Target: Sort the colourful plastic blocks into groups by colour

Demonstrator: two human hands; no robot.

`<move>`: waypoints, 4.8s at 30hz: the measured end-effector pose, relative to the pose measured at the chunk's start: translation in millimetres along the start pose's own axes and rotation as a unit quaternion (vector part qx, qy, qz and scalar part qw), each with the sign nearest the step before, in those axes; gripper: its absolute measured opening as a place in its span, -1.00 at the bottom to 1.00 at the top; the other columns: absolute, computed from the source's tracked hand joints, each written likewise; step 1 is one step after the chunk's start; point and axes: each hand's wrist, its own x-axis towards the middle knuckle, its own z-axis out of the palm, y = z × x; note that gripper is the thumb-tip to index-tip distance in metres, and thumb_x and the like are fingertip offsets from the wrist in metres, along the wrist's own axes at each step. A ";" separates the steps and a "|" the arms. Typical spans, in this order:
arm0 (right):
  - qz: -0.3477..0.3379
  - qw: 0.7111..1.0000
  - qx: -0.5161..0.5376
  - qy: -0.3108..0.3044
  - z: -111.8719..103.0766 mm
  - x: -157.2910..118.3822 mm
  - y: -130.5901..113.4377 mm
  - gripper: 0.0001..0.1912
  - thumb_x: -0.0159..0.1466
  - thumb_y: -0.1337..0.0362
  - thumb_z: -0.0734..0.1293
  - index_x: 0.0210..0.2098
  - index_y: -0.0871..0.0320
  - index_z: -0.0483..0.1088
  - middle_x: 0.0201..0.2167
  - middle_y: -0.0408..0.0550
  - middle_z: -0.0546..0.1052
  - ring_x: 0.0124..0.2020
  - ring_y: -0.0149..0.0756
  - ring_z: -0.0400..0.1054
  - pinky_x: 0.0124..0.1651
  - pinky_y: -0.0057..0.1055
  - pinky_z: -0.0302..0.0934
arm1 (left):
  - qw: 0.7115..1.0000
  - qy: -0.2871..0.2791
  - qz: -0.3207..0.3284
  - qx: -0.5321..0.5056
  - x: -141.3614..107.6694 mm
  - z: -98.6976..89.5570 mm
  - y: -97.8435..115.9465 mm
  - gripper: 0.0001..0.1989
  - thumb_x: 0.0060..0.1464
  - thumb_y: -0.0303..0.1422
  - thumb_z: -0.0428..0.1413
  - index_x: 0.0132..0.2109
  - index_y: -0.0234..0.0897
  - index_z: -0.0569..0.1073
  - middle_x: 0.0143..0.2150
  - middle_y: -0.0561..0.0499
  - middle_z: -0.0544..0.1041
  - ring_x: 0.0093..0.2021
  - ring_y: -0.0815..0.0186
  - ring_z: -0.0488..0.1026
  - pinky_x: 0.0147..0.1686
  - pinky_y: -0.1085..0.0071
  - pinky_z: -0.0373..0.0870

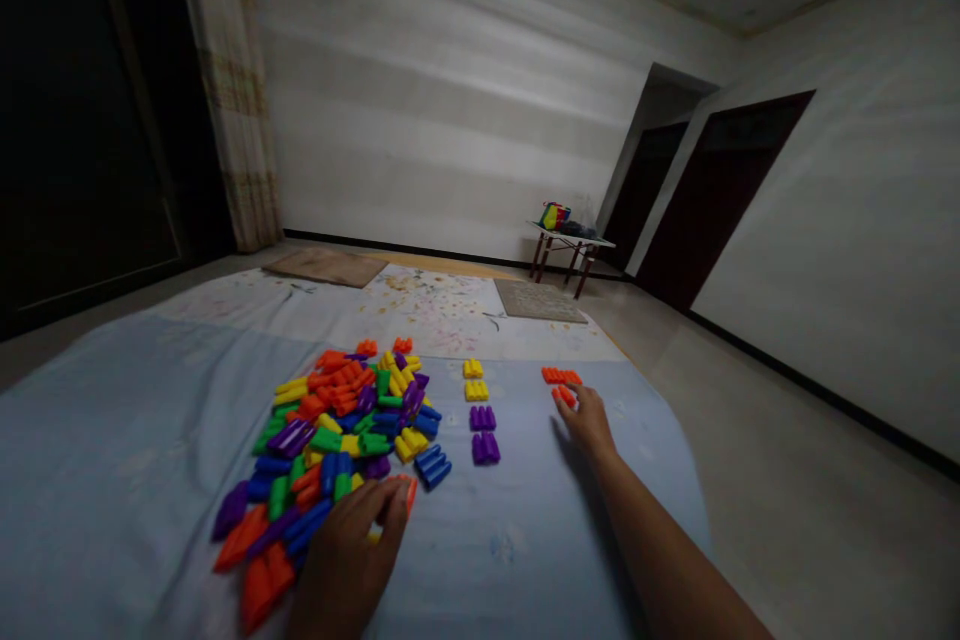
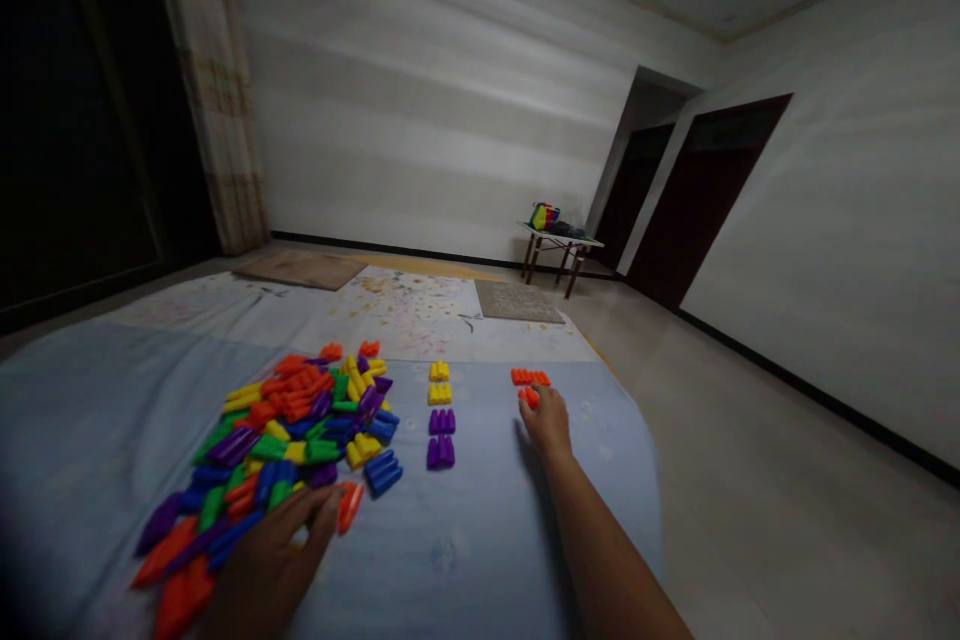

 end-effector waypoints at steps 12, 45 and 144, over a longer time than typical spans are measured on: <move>0.035 0.998 -0.054 0.002 3.3 -12.7 6.8 -0.62 0.13 0.21 0.22 -0.09 0.21 0.41 -0.21 0.14 0.50 -0.17 -0.08 0.35 -0.08 -0.26 0.13 | 1.000 -0.021 0.005 -0.013 -4.5 -1.7 11.3 -0.77 0.14 -0.29 -0.05 -0.30 -0.22 0.47 -0.35 0.00 0.56 -0.30 0.36 0.49 -0.26 0.47 0.42; -0.215 0.963 0.069 -0.148 19.0 -93.0 -209.1 -0.91 0.12 0.31 0.31 -0.40 0.13 0.47 -0.42 -0.08 0.46 -0.28 -0.29 0.29 -0.18 -0.41 0.08 | 0.986 -0.129 0.075 -0.073 -12.2 2.1 27.1 -0.82 0.14 -0.37 -0.05 -0.31 -0.21 0.44 -0.42 0.07 0.50 -0.39 0.39 0.43 -0.34 0.46 0.34; 0.111 0.899 0.420 -0.052 4.2 -62.3 -60.6 -0.59 0.09 -0.04 0.26 -0.42 0.22 0.44 -0.56 -0.08 0.48 -0.51 -0.28 0.37 -0.44 -0.42 0.23 | 0.960 -0.182 0.104 0.183 65.4 17.3 14.3 -0.68 0.04 -0.36 0.00 -0.03 -0.22 0.42 -0.05 -0.09 0.48 -0.02 0.20 0.37 -0.01 0.17 0.27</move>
